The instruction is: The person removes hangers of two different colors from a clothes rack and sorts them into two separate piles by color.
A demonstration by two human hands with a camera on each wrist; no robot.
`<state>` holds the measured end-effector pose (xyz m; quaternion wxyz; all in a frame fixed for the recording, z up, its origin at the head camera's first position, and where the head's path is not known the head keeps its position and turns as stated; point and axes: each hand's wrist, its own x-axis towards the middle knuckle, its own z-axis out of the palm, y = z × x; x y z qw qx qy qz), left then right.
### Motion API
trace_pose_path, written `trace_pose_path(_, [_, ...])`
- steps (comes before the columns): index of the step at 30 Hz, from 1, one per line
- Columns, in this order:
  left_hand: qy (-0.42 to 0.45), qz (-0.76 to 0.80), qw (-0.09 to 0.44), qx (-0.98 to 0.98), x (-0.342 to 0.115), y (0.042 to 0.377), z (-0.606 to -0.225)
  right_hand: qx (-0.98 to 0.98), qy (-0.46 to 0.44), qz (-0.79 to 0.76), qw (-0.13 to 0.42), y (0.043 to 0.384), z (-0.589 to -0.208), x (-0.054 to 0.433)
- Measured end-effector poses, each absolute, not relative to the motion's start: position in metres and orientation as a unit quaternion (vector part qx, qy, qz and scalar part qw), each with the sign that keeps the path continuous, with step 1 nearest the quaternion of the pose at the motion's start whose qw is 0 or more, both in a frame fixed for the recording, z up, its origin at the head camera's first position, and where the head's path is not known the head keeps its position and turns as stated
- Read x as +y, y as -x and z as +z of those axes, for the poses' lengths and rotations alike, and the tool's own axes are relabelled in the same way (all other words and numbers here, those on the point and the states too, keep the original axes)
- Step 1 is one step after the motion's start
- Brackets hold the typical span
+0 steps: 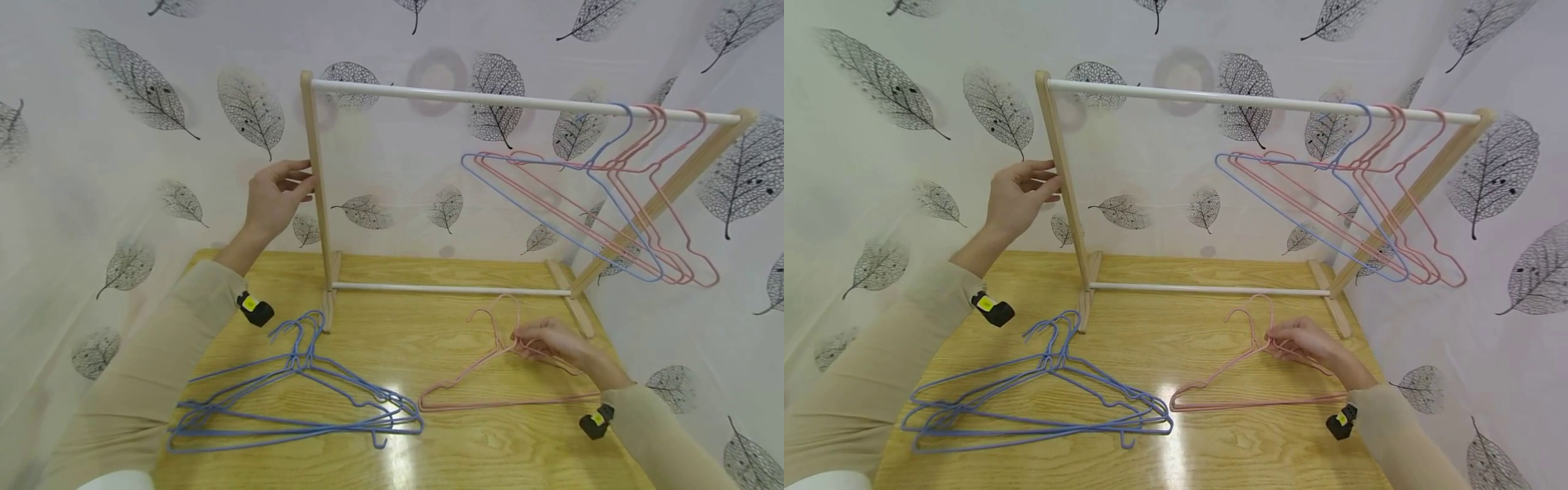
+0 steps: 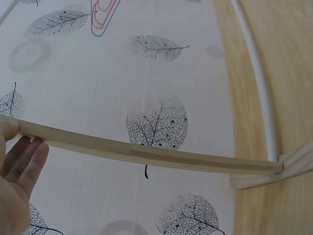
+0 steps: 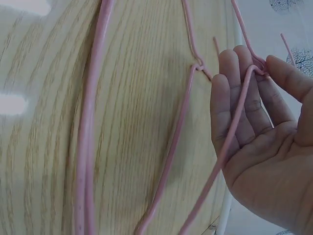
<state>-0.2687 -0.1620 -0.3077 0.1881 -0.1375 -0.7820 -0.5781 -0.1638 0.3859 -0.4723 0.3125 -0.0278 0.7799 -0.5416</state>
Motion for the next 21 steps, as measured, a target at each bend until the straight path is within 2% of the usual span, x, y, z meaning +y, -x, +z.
trace_pose_path(9, [0.128, -0.577, 0.191, -0.783, -0.162, 0.272, -0.310, 0.813, 0.044, -0.493, 0.308, 0.167, -0.484, 0.389])
trace_pose_path(21, [0.132, -0.580, 0.189, -0.782, -0.162, 0.272, -0.310, 0.805, 0.044, -0.508, 0.302, 0.171, -0.486, 0.390])
